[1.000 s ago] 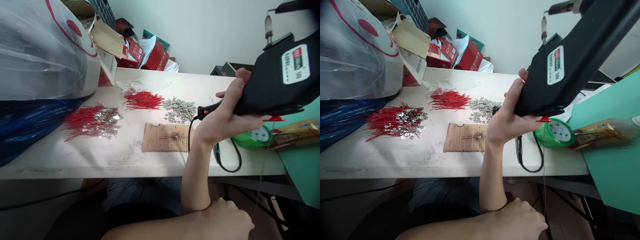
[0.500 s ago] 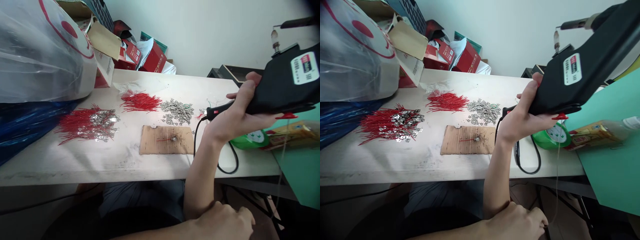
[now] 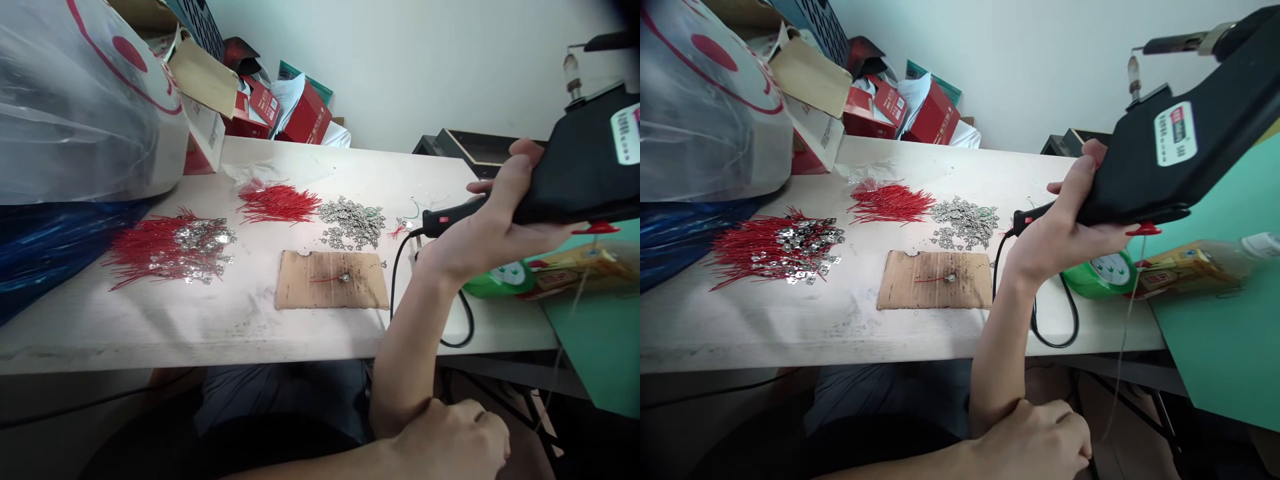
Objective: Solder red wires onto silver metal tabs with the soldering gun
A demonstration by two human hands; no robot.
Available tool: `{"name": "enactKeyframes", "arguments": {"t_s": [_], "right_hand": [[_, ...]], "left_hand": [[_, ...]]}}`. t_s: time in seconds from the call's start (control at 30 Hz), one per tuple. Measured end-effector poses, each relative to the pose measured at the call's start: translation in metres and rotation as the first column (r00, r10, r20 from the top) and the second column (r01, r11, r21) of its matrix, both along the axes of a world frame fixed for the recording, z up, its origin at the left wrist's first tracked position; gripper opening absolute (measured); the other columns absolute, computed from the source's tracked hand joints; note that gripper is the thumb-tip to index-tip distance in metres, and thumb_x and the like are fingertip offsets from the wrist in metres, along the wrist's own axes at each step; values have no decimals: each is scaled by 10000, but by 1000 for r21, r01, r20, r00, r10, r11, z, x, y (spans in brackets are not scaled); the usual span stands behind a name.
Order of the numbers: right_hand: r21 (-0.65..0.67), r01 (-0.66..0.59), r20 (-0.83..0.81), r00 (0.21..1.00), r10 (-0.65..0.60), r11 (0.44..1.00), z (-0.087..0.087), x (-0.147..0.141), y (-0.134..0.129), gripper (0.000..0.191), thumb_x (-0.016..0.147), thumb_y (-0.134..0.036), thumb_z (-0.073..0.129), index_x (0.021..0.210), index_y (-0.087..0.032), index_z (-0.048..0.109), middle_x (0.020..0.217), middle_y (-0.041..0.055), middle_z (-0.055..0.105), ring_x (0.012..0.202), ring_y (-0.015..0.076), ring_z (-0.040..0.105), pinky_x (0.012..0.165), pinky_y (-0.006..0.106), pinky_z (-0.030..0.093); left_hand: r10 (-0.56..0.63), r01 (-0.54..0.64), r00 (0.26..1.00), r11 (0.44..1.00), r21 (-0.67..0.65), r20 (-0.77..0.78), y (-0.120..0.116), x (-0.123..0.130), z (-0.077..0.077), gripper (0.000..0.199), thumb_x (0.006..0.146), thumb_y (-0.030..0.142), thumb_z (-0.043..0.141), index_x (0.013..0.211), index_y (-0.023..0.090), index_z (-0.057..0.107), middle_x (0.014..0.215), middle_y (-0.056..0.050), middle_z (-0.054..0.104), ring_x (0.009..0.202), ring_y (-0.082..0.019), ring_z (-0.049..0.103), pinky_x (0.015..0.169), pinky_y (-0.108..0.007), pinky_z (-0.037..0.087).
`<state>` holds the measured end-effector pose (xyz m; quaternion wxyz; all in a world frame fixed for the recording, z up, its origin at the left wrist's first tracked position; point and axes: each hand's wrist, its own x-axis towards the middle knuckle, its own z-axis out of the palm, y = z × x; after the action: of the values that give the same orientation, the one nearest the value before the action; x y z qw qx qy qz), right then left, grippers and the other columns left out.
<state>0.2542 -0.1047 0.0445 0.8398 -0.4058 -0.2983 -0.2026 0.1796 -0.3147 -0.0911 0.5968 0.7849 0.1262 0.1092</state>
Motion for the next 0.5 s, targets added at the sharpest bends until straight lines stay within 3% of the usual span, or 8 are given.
{"name": "enactKeyframes", "arguments": {"t_s": [0.1,0.23,0.37,0.5], "right_hand": [[-6,-8,-18,1000,8,1000,-4,1,1,106,851,-160,607,835,-225,690,835,-22,741,797,220,774,513,276,541],[26,-61,-47,997,62,998,-9,1,6,128,854,-143,576,850,-192,694,840,-8,744,812,198,769,495,225,522],[120,-110,-68,991,119,987,-12,0,10,123,847,-80,609,848,-168,695,863,26,755,762,181,720,475,252,522],[69,-83,-74,993,88,994,-12,0,11,123,862,-100,589,845,-193,668,868,12,743,802,176,707,490,272,528]], "left_hand": [[-37,40,999,981,190,-21,0,-1,-1,129,893,270,585,992,187,580,951,-40,589,550,-74,384,471,-241,251],[-60,66,998,970,233,-35,5,-5,8,150,867,243,585,1013,205,587,924,-20,567,561,-84,414,461,-242,239],[-97,115,993,942,317,-70,12,-10,19,250,870,223,549,1116,197,580,987,-39,586,599,-105,494,480,-249,254],[-98,121,992,914,388,-80,13,-11,24,233,863,240,550,1085,172,566,969,-42,583,591,-123,528,431,-261,190]]}}
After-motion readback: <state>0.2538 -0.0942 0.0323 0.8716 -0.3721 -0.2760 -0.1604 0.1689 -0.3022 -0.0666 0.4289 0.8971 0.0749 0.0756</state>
